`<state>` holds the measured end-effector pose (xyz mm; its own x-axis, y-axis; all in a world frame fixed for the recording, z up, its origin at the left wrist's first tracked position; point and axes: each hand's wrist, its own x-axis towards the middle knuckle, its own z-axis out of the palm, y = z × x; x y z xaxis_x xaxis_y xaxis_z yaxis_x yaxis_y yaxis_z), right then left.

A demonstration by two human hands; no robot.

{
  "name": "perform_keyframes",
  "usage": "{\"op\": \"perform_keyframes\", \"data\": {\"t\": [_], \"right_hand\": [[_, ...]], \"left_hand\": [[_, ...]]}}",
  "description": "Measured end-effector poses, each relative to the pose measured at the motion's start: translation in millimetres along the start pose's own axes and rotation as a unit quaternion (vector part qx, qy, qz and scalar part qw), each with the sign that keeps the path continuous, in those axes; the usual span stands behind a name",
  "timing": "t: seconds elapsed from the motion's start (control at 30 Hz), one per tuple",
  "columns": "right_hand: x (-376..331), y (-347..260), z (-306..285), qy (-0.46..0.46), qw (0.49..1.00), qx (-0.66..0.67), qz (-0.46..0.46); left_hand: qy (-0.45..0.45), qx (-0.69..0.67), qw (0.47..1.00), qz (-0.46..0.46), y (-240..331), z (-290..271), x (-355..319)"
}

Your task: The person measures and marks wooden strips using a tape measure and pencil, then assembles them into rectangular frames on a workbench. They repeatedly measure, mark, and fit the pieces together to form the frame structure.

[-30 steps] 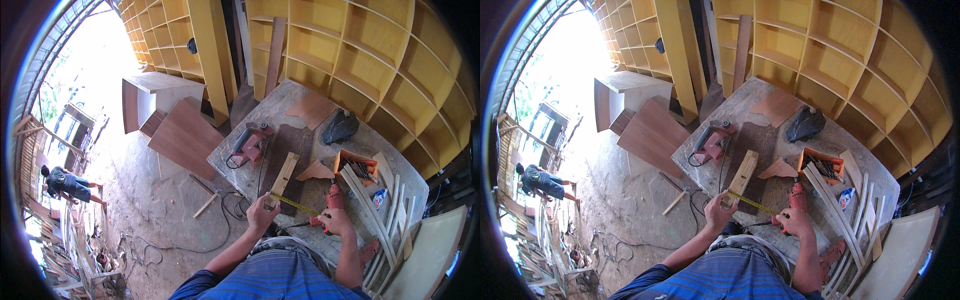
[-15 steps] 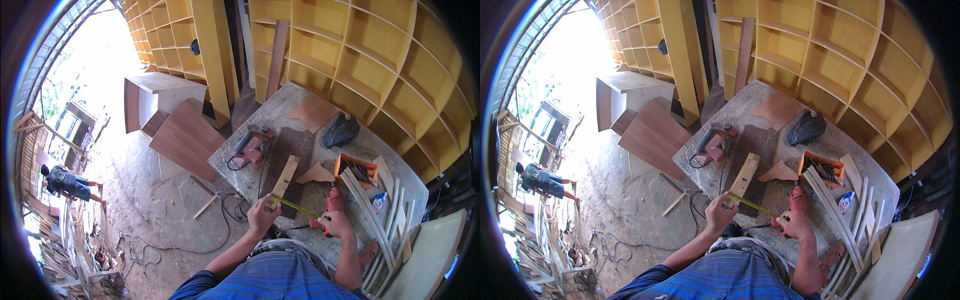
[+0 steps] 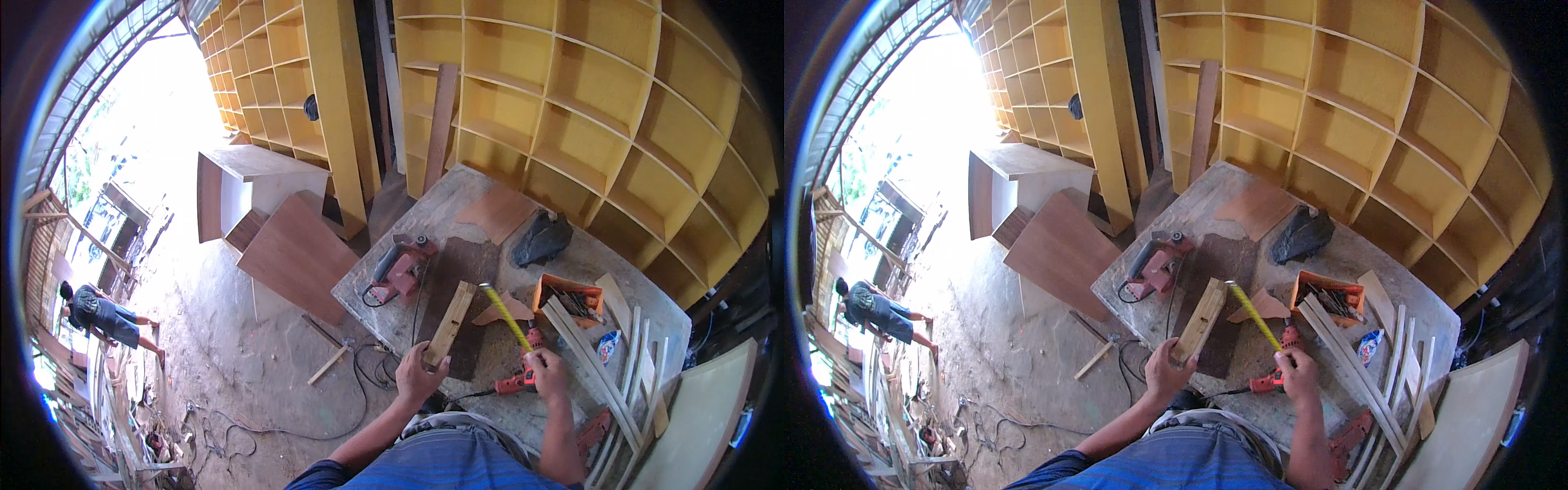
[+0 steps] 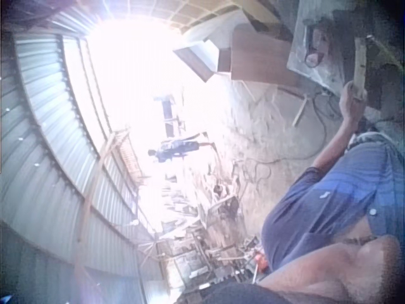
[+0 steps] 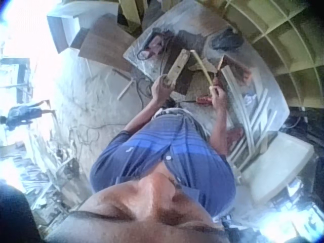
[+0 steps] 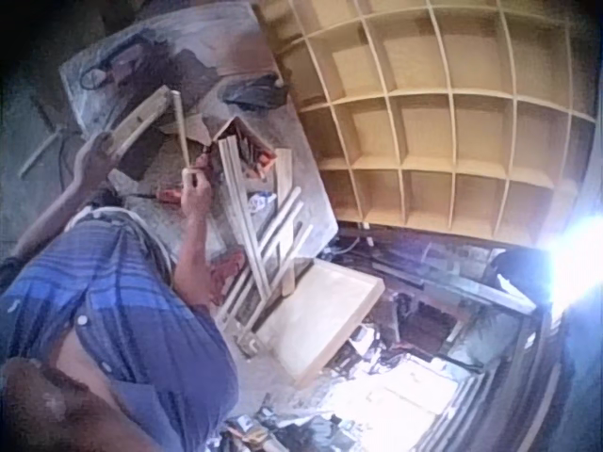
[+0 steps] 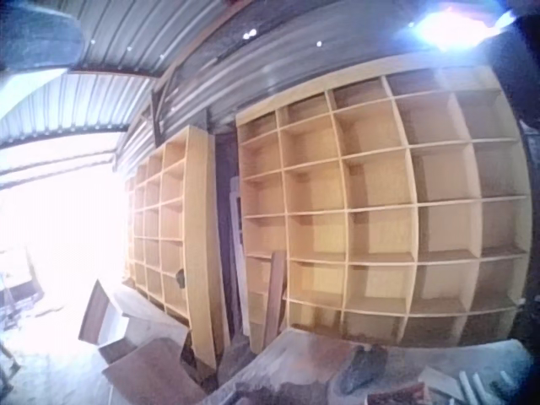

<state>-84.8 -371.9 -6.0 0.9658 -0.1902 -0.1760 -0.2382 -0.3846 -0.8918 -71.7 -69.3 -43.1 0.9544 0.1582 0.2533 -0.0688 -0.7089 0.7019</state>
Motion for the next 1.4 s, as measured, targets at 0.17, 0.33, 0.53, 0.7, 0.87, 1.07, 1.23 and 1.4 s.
{"op": "perform_keyframes", "data": {"t": [0.17, 0.33, 0.53, 0.7, 0.87, 1.07, 1.23, 1.4], "right_hand": [[-4.4, 31.6, -17.9, 0.062, 0.994, -0.048, 0.079], [1.7, 132.1, -22.3, 0.11, 0.983, -0.094, 0.114], [-0.6, 178.4, -37.3, 0.073, 0.968, -0.233, 0.058], [0.7, 176.3, -32.1, 0.051, 0.939, -0.304, 0.154], [-8.2, 159.5, -26.5, 0.08, 0.94, -0.298, 0.146], [-14.3, 195.6, -9.9, 0.248, 0.863, -0.439, 0.026], [-18.2, 219.5, -20.3, -0.011, 0.93, -0.368, 0.005], [-55.9, 250.2, -15.6, -0.054, 0.902, -0.422, -0.076]], "left_hand": [[-0.043, -0.075, 0.995, -0.041, 2.3, -6.0, 7.4], [-0.17, -0.299, 0.921, -0.183, -56.6, 19.1, 31.2], [-0.371, -0.268, 0.867, -0.197, -73.3, 19.6, 83.9], [-0.416, -0.284, 0.844, -0.187, -69.8, 16.2, 93.5], [-0.418, -0.241, 0.86, -0.166, -73.7, 18.2, 95.7], [-0.399, -0.205, 0.883, -0.139, -58.6, 10.4, 96.2], [-0.398, -0.223, 0.876, -0.159, -76.1, 9.8, 88.8], [-0.421, -0.268, 0.847, -0.183, -57.4, 6.9, 94.0]]}}
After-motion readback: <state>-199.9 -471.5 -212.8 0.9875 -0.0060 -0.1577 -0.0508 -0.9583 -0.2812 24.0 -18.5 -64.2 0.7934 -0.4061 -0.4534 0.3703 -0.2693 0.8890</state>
